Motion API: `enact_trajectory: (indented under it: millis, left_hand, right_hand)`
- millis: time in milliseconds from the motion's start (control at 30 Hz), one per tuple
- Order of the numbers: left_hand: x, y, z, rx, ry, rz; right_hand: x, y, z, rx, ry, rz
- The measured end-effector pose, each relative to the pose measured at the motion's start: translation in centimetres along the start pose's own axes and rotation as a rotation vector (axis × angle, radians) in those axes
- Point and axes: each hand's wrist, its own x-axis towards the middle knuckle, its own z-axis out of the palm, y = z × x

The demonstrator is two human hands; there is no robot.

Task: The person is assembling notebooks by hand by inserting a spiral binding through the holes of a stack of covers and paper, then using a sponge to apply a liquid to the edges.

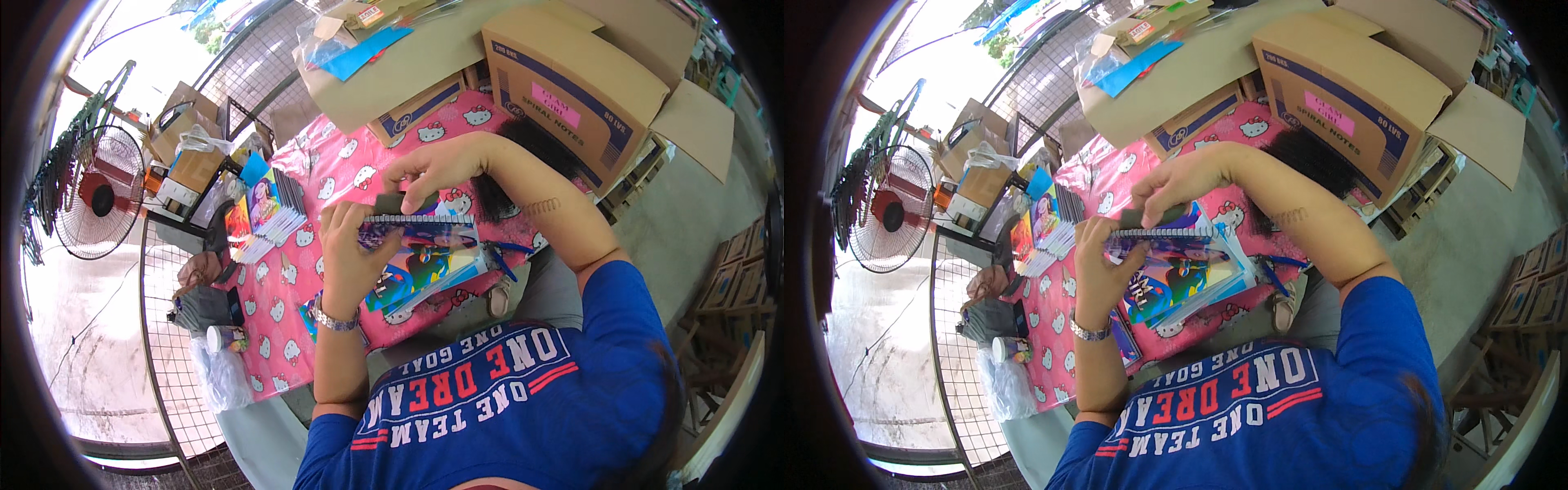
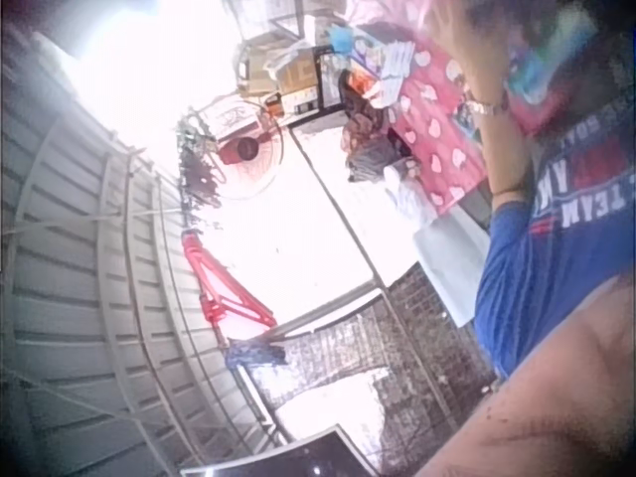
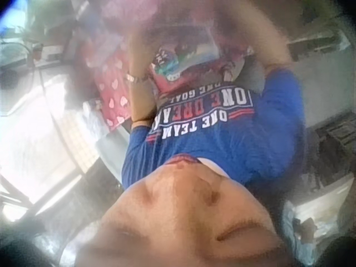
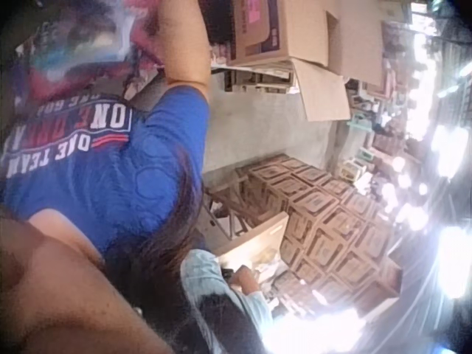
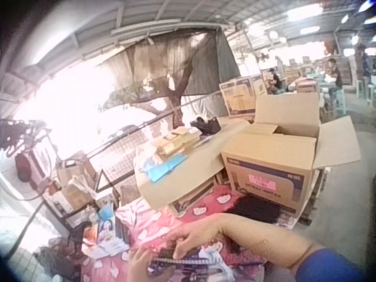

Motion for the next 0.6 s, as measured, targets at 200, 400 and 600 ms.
enact_trajectory:
  millis: [200, 400, 600]
  left_hand:
    - [-0.2, 0.5, 0.1, -0.039, 0.031, -0.029]
    - [-0.3, 0.5, 0.0, -0.033, 0.028, -0.039]
    - [-0.9, -0.5, -0.4, -0.06, 0.059, -0.108]
  right_hand:
    - [1.1, -0.8, -0.7, -0.414, -0.118, 0.172]
    - [1.6, -0.8, -0.1, -0.15, -0.102, 0.062]
    - [2.0, -0.2, 0.0, 0.252, -0.048, -0.059]
